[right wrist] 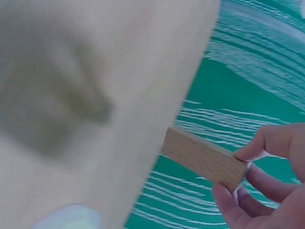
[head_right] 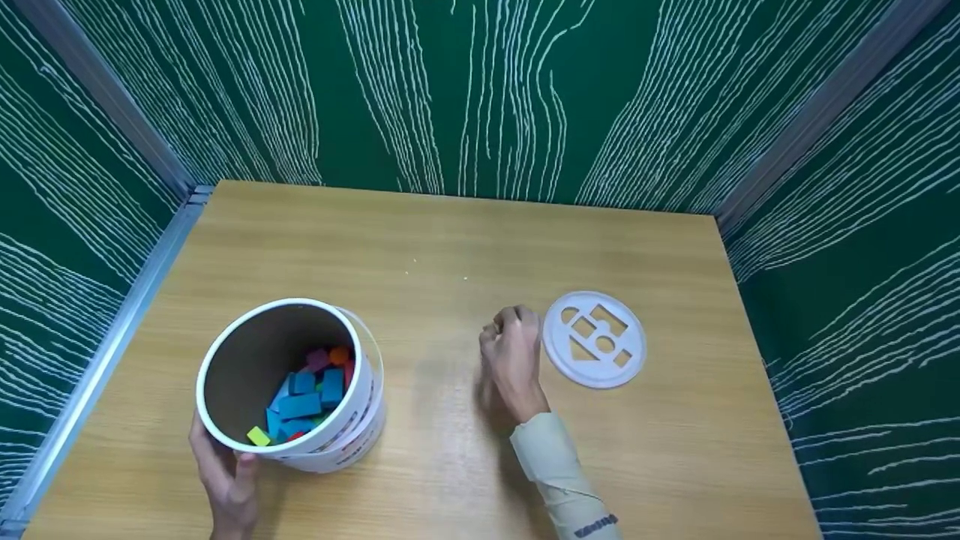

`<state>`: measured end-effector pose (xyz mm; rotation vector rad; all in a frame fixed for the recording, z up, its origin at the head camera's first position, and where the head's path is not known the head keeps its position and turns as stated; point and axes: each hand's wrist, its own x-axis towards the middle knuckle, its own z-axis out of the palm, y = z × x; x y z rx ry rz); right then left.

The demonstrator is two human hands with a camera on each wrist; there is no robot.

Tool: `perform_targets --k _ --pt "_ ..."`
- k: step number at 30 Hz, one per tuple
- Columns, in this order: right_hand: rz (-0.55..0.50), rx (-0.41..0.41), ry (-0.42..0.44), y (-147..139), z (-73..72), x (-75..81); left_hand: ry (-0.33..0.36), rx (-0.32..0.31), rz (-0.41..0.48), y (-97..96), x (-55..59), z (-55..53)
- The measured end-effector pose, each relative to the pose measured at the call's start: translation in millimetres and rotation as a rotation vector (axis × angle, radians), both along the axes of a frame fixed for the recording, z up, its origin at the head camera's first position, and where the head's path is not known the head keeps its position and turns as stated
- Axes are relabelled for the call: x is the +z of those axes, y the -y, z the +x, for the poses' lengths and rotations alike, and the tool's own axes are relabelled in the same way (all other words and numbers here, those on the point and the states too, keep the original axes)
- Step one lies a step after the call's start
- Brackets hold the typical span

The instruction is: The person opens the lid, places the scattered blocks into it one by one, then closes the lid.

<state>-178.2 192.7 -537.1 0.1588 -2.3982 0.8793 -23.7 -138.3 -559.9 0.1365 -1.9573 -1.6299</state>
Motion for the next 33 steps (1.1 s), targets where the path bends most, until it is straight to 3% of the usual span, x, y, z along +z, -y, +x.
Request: perform_targets --k 13,19,33 --pt "0.009 0.092 -0.040 26.4 14.4 62.4 -0.002 0.001 -0.010 0.2 -0.2 -0.4" --pt "0.012 0.130 -0.040 33.6 20.3 79.3 -0.013 -0.008 -0.004 1.1 -0.1 -0.3" --pt "0.022 0.229 -0.131 59.5 32.9 113.4 -0.051 -0.017 -0.004 1.8 -0.9 -0.3"
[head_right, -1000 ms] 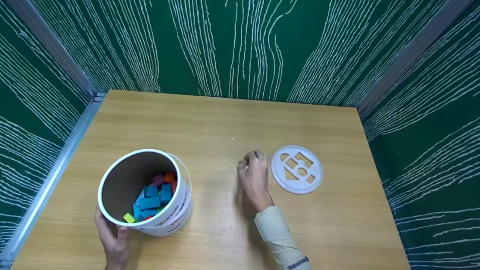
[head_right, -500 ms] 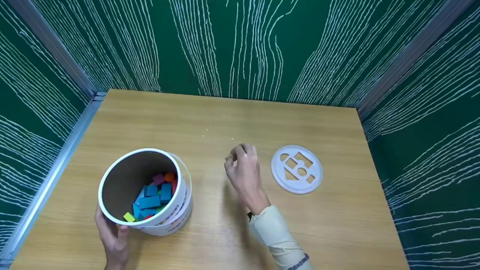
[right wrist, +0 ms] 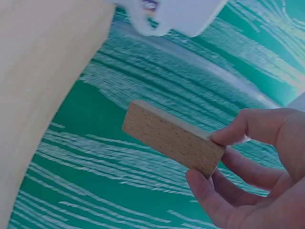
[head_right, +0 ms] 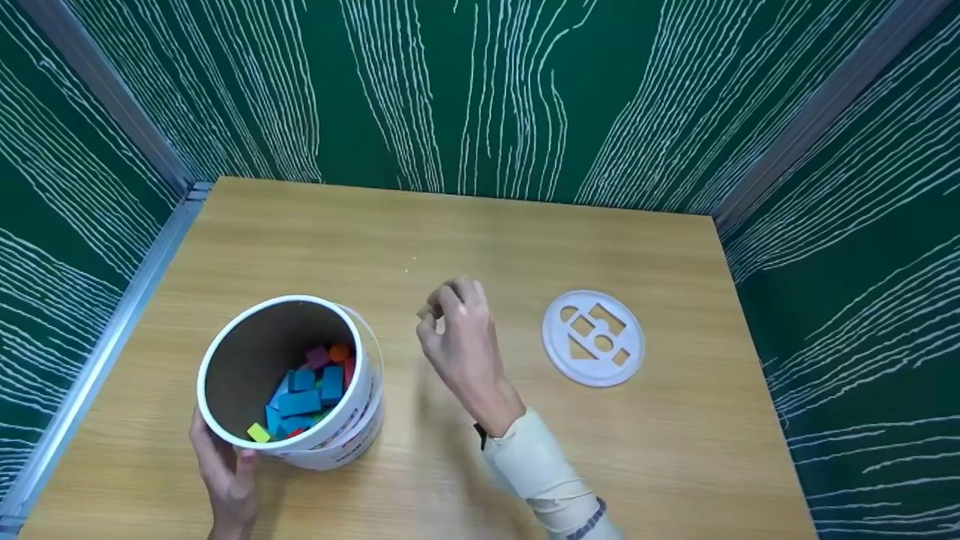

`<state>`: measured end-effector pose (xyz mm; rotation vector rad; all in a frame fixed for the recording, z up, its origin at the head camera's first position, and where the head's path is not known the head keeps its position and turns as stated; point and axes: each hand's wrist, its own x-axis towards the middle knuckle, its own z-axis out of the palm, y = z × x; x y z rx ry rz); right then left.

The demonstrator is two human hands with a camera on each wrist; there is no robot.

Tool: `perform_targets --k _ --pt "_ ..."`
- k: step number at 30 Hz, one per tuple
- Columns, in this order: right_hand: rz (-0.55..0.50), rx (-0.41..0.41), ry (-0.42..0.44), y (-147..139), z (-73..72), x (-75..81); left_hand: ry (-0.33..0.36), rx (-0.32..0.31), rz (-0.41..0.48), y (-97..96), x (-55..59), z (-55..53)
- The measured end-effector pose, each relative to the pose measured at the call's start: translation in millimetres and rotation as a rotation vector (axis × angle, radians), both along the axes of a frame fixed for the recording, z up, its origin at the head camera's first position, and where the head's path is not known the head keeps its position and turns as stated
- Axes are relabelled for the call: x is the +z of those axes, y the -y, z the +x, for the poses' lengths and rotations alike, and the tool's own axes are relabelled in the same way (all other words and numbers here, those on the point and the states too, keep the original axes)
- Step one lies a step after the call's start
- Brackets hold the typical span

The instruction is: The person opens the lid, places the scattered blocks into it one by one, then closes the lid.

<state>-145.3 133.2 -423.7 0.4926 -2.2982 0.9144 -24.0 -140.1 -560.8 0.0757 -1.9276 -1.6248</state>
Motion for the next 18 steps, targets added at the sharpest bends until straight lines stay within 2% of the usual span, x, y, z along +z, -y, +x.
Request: perform_targets --k 6,10,18 --pt "-0.001 0.075 -0.038 14.0 10.4 17.8 0.025 0.001 0.001 -1.0 0.9 -0.2" --pt "-0.024 0.158 -0.057 24.9 17.6 26.3 0.050 -0.001 0.005 -0.5 1.3 0.2" --pt "-0.007 0.296 -0.021 46.8 26.7 40.7 0.078 0.016 -0.022 -1.7 6.5 0.8"
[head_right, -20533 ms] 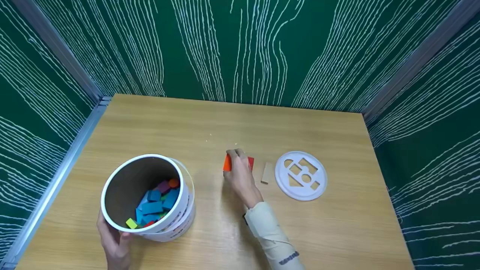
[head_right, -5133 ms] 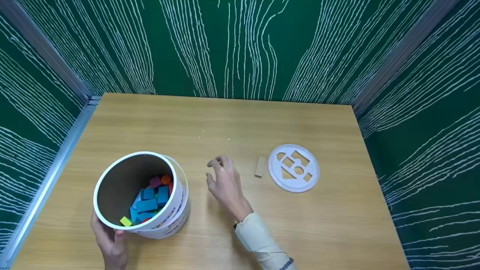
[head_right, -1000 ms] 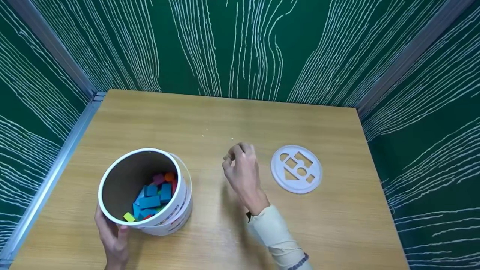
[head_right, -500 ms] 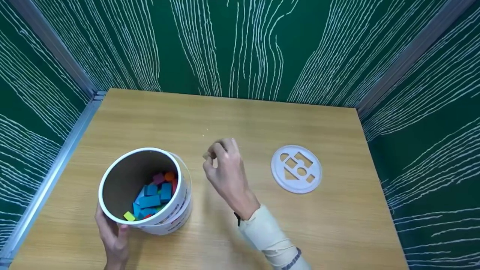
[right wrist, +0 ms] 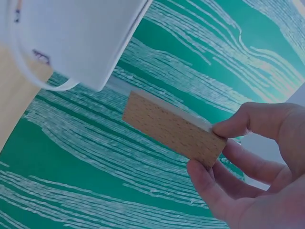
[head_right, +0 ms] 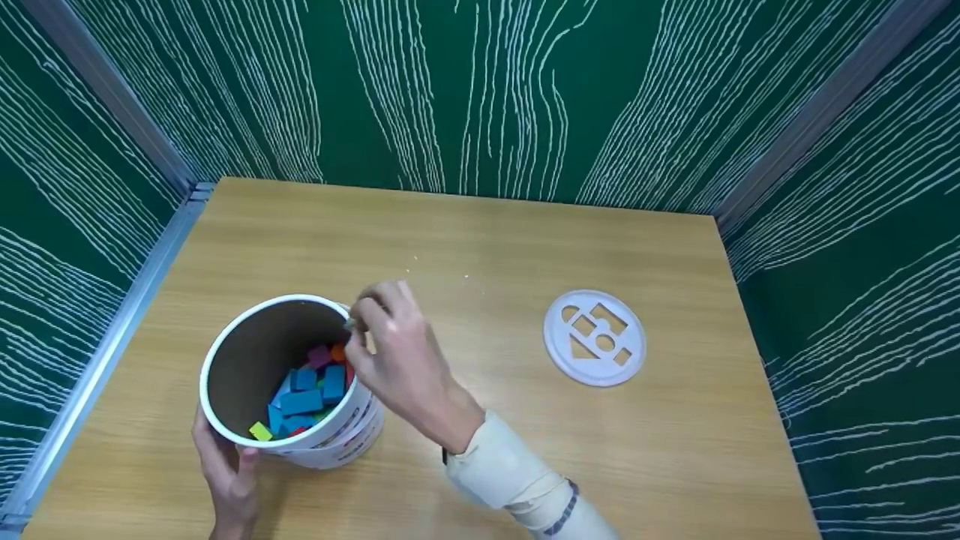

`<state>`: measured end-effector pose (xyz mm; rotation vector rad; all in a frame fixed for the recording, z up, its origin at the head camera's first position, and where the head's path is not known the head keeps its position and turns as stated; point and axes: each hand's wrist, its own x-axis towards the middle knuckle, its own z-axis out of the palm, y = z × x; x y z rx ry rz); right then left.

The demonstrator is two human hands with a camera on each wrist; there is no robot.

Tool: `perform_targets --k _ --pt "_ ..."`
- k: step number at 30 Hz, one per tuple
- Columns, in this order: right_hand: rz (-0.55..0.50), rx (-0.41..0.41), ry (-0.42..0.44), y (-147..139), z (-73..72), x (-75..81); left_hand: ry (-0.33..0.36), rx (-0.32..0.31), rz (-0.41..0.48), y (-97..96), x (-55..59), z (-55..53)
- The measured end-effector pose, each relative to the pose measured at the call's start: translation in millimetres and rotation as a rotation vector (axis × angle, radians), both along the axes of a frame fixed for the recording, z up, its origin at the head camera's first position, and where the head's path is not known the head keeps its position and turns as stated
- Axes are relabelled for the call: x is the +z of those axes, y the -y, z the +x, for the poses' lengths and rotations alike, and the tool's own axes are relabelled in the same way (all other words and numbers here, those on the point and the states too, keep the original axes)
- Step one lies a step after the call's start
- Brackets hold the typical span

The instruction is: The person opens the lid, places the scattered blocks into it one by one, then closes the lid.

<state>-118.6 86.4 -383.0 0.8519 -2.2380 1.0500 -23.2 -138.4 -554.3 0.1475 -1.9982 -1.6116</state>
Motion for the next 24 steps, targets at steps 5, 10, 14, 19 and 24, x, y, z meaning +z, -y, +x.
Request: perform_targets --k 5,10,14,19,24 --pt "0.000 0.068 0.004 10.5 1.0 2.3 -0.081 -0.011 0.006 -1.4 2.2 0.2" --pt "0.014 0.109 0.029 17.0 0.0 1.1 -0.126 -0.029 0.021 0.2 -1.1 -0.4" --pt "0.042 0.126 0.060 21.1 -1.6 -1.9 -0.076 -0.031 0.040 1.7 -3.4 0.0" --pt "0.105 0.149 0.127 27.5 -3.4 -6.9 -0.046 -0.029 0.041 2.6 -4.0 0.2" --pt "0.173 0.162 0.192 35.8 -5.9 -15.5 -0.022 -0.028 0.037 2.3 -3.2 0.5"
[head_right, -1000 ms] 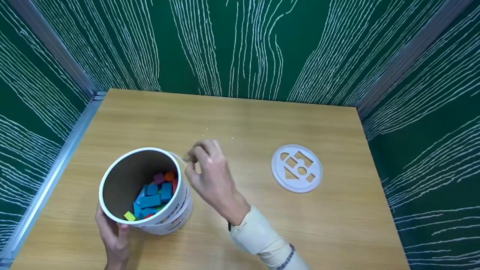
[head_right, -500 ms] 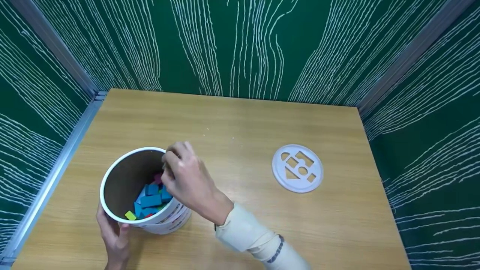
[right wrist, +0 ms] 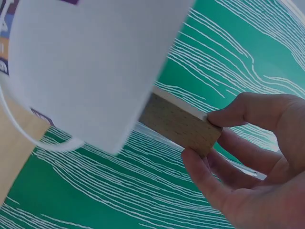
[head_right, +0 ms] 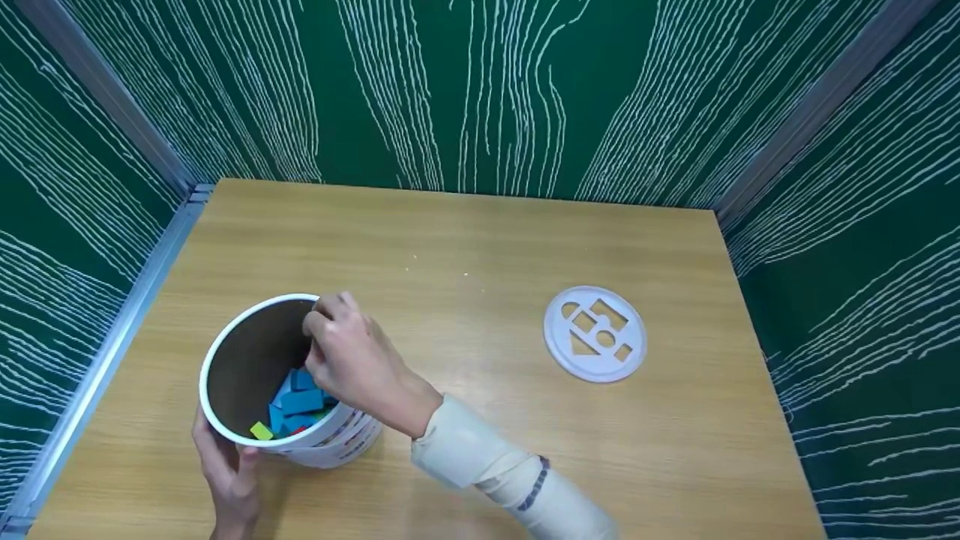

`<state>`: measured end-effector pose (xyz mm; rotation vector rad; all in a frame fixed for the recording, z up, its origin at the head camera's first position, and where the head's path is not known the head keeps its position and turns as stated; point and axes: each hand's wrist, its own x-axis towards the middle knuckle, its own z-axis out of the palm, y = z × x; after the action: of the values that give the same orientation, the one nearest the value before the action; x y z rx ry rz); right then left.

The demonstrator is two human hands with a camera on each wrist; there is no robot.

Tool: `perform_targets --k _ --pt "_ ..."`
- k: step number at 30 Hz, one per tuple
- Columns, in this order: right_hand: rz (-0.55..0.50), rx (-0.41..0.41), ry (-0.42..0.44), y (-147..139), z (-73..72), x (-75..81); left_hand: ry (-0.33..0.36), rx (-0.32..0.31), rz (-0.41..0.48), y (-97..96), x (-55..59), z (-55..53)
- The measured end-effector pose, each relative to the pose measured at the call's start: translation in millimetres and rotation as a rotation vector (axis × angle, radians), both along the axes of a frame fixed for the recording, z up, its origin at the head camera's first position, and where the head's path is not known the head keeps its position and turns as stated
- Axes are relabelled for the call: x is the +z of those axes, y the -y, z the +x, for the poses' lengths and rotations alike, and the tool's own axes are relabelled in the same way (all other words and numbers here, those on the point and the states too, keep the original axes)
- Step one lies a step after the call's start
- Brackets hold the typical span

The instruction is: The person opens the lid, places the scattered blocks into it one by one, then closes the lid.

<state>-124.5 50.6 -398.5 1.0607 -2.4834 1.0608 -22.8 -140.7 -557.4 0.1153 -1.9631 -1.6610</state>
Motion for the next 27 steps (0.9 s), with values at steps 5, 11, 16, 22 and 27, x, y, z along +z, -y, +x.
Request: perform_targets --k 5,11,16,22,27 --pt "0.052 0.017 0.054 8.4 -3.0 -9.1 -0.003 -0.003 -0.003 0.1 1.3 -0.8" --pt "0.109 0.028 0.084 16.3 -6.1 -19.0 -0.031 -0.003 -0.023 0.9 -1.1 -2.3" --pt "0.121 0.033 0.100 20.7 -8.6 -25.0 -0.021 -0.010 -0.012 0.5 1.0 -2.5" --pt "0.140 0.038 0.149 24.6 -10.7 -29.2 -0.021 -0.012 -0.006 0.5 3.4 -2.3" --pt "0.153 0.073 0.181 25.6 -10.9 -30.8 0.000 -0.003 -0.016 1.3 2.2 -1.2"
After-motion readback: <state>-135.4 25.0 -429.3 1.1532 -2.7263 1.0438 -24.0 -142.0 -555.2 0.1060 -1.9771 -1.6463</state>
